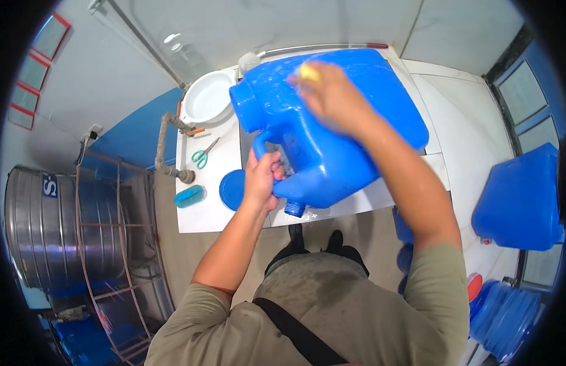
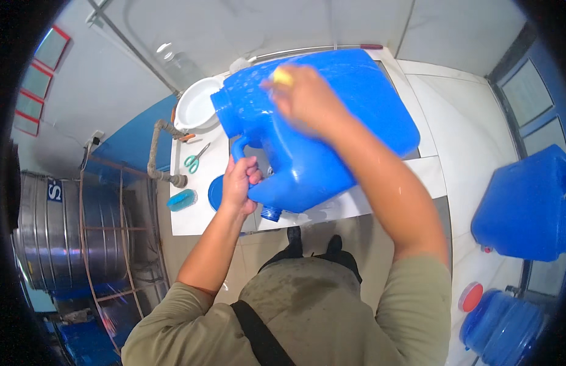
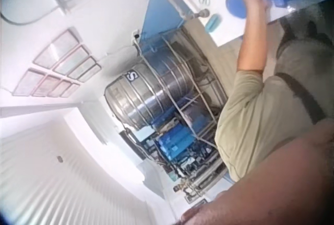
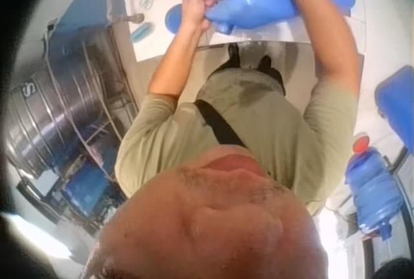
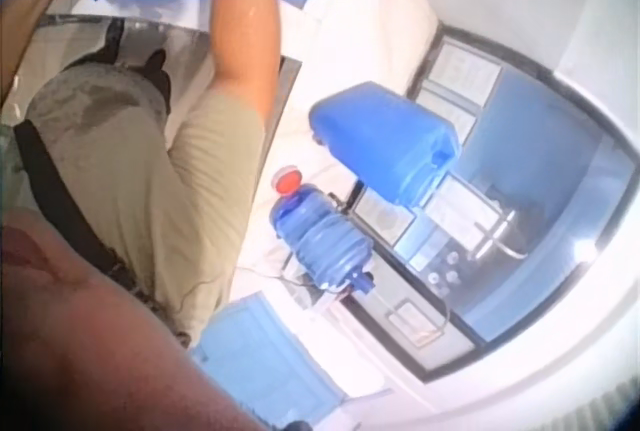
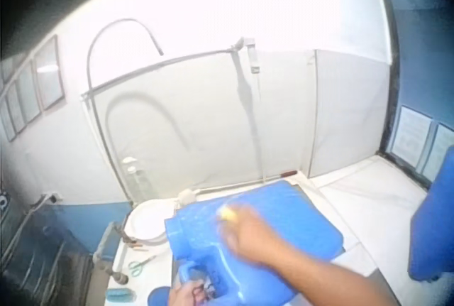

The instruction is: The person scrubs the exterior of large blue plastic water containers by hand with a sponge and water, rinses them under a faucet, and wipes them down with a pink cloth. The person then places a seal over the neck of a full water jug and uses a heat gun to shrink it into place.

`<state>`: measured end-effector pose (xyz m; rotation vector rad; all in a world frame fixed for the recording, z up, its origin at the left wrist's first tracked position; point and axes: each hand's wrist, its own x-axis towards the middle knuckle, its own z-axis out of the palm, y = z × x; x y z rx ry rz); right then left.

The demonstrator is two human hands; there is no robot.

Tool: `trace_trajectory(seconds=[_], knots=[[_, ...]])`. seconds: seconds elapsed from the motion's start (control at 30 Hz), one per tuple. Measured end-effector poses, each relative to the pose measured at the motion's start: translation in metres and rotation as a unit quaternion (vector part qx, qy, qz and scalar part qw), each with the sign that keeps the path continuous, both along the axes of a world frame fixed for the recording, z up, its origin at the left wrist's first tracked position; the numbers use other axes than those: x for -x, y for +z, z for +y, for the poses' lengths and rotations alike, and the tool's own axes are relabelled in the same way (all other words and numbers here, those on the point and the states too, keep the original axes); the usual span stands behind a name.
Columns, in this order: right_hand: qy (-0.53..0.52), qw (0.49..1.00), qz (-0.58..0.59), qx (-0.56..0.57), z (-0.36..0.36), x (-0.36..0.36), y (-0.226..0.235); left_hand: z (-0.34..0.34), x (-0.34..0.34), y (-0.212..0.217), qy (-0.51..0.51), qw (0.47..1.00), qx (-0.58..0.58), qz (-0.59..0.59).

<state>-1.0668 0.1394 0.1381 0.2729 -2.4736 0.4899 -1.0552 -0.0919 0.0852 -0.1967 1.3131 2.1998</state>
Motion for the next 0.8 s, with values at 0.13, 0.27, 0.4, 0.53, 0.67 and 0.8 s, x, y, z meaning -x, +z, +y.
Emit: trace_trajectory(seconds=[0.13,0.27,0.4,0.53,0.67,0.8], knots=[[-0.105,0.989,-0.030,0.100,0.049,-0.071,-0.026,-0.024,0.020,0.001,-0.012,1.000,-0.001,-0.004],[-0.277,0.957,0.015,0.085,0.132,-0.044,-0.064,-0.014,0.026,0.000,-0.032,0.999,-0.012,-0.026],[-0.098,0.979,-0.030,0.178,-0.027,-0.010,-0.018,-0.021,0.049,-0.006,-0.035,0.999,0.004,-0.011],[-0.100,0.991,0.044,0.081,-0.041,-0.089,-0.030,-0.029,0.054,-0.010,-0.043,0.999,-0.010,-0.010],[-0.360,0.917,0.112,0.130,0.041,-0.140,-0.108,-0.016,0.046,-0.010,-0.042,0.999,-0.012,-0.003],[-0.221,0.956,0.134,0.136,-0.063,-0.117,-0.116,-0.011,0.047,-0.020,-0.010,0.999,-0.022,-0.048]])
